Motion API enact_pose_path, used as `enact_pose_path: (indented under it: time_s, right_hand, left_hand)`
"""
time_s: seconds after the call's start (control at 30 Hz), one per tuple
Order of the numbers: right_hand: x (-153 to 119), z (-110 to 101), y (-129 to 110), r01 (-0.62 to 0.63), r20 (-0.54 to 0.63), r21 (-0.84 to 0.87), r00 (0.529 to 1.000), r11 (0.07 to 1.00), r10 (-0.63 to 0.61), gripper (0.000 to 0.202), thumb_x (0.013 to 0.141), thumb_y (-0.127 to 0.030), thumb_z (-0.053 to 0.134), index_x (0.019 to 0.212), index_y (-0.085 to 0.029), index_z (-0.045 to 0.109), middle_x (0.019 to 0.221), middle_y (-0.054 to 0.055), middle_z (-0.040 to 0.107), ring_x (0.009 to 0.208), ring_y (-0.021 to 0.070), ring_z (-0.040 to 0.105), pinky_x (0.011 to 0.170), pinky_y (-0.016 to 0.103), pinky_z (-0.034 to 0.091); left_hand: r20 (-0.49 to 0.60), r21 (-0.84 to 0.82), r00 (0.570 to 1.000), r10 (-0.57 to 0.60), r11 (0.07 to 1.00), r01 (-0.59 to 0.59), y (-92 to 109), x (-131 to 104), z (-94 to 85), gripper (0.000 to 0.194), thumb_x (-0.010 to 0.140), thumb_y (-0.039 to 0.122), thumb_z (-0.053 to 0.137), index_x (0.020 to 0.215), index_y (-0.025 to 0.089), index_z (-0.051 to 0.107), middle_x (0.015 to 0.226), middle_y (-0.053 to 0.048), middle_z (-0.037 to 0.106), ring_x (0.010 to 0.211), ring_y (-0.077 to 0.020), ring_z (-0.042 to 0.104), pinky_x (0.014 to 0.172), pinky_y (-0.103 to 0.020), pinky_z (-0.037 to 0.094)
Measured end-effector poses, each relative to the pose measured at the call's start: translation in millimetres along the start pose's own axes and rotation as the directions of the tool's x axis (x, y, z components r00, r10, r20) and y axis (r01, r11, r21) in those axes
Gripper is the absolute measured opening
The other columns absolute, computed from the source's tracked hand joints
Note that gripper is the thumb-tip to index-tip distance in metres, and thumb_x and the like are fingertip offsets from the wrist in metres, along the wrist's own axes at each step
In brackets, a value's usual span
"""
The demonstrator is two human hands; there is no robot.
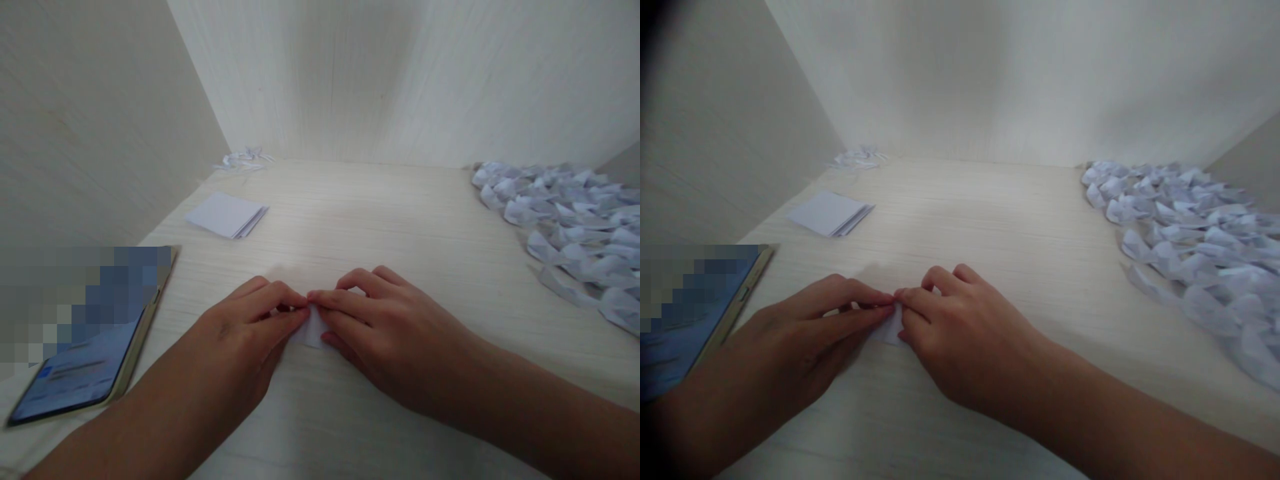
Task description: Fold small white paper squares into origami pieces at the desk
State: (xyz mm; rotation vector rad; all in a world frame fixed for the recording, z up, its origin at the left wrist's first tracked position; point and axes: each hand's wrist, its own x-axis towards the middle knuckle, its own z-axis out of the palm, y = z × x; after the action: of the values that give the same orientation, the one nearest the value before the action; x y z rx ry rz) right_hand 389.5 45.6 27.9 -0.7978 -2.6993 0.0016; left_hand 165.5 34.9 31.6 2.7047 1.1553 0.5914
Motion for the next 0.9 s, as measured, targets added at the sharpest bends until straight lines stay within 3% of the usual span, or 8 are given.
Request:
enact_pose_path:
  time_s: [0.17, 0.27, 0.43, 0.6, 0.7, 0.8, 0.9]
  right_hand:
    - [4, -6, -3, 0.002, 0.063, -0.052, 0.998, 0.999, 0.001, 0.018, 0.1, -0.018, 0.055, 0.103, -0.015, 0.072, 0.112, 0.013, 0.074, 0.097, 0.0252, 0.062, 0.082, 0.042, 0.048]
    - [5, -9, -4, 0.002, 0.089, -0.071, 0.996, 0.997, 0.005, 0.016, 0.099, -0.017, 0.056, 0.103, -0.016, 0.071, 0.112, 0.012, 0.074, 0.098, 0.0248, 0.062, 0.085, 0.042, 0.045]
    - [4, -8, -3, -0.023, 0.088, -0.057, 0.996, 0.998, 0.028, 0.017, 0.099, -0.015, 0.055, 0.105, -0.015, 0.071, 0.115, 0.011, 0.073, 0.104, 0.0247, 0.062, 0.091, 0.045, 0.042]
    - [4, -5, -2, -0.014, 0.051, -0.052, 0.999, 0.999, 0.016, 0.019, 0.1, -0.015, 0.053, 0.106, -0.015, 0.071, 0.117, 0.01, 0.074, 0.108, 0.0248, 0.063, 0.101, 0.049, 0.038]
    - [5, -7, -3, 0.002, 0.067, -0.071, 0.998, 0.997, 0.003, 0.021, 0.1, -0.014, 0.052, 0.108, -0.013, 0.071, 0.116, 0.01, 0.074, 0.107, 0.0257, 0.063, 0.103, 0.051, 0.037]
    - [6, -10, -3, 0.0, 0.076, -0.052, 0.997, 0.999, 0.004, 0.023, 0.102, -0.016, 0.049, 0.109, -0.013, 0.071, 0.113, 0.01, 0.075, 0.107, 0.0258, 0.063, 0.106, 0.052, 0.036]
    - [4, -9, 1, -0.028, 0.045, 0.044, 0.999, 0.999, 0.026, 0.024, 0.103, -0.019, 0.05, 0.112, -0.013, 0.071, 0.116, 0.01, 0.075, 0.11, 0.0242, 0.063, 0.107, 0.05, 0.036]
  left_hand:
    - [0.102, 0.069, 0.994, -0.027, 0.997, 0.02, 11, -4, 1.9, 0.029, 0.094, 0.008, 0.05, 0.107, 0.021, 0.073, 0.112, -0.007, 0.072, 0.1, -0.0224, 0.066, 0.092, -0.04, 0.058]
    - [0.072, 0.157, 0.995, -0.065, 0.986, 0.053, 22, -11, 2.0, 0.028, 0.096, 0.014, 0.051, 0.115, 0.021, 0.071, 0.119, -0.008, 0.073, 0.105, -0.0268, 0.067, 0.096, -0.05, 0.055]
    - [0.03, 0.274, 0.999, -0.044, 0.961, 0.034, 24, -34, -0.6, 0.045, 0.098, 0.036, 0.057, 0.14, 0.023, 0.058, 0.137, -0.007, 0.067, 0.132, -0.0344, 0.057, 0.116, -0.065, 0.033]
    - [0.062, 0.323, 0.995, -0.084, 0.945, 0.06, 18, -63, -3.2, 0.06, 0.098, 0.043, 0.057, 0.153, 0.028, 0.042, 0.149, -0.006, 0.057, 0.144, -0.0328, 0.045, 0.121, -0.067, 0.022]
    - [0.04, 0.317, 0.995, -0.087, 0.946, 0.07, 22, -71, -2.1, 0.064, 0.098, 0.042, 0.057, 0.156, 0.025, 0.037, 0.152, -0.009, 0.053, 0.147, -0.0332, 0.041, 0.121, -0.067, 0.022]
    - [-0.017, 0.299, 0.996, -0.082, 0.951, 0.083, 31, -63, -1.0, 0.056, 0.097, 0.037, 0.058, 0.149, 0.019, 0.047, 0.149, -0.011, 0.057, 0.144, -0.0337, 0.044, 0.12, -0.067, 0.026]
    - [-0.152, 0.273, 0.986, -0.066, 0.956, 0.106, 37, -44, -0.2, 0.027, 0.096, 0.022, 0.058, 0.12, 0.017, 0.068, 0.126, -0.01, 0.072, 0.131, -0.0297, 0.056, 0.12, -0.061, 0.032]
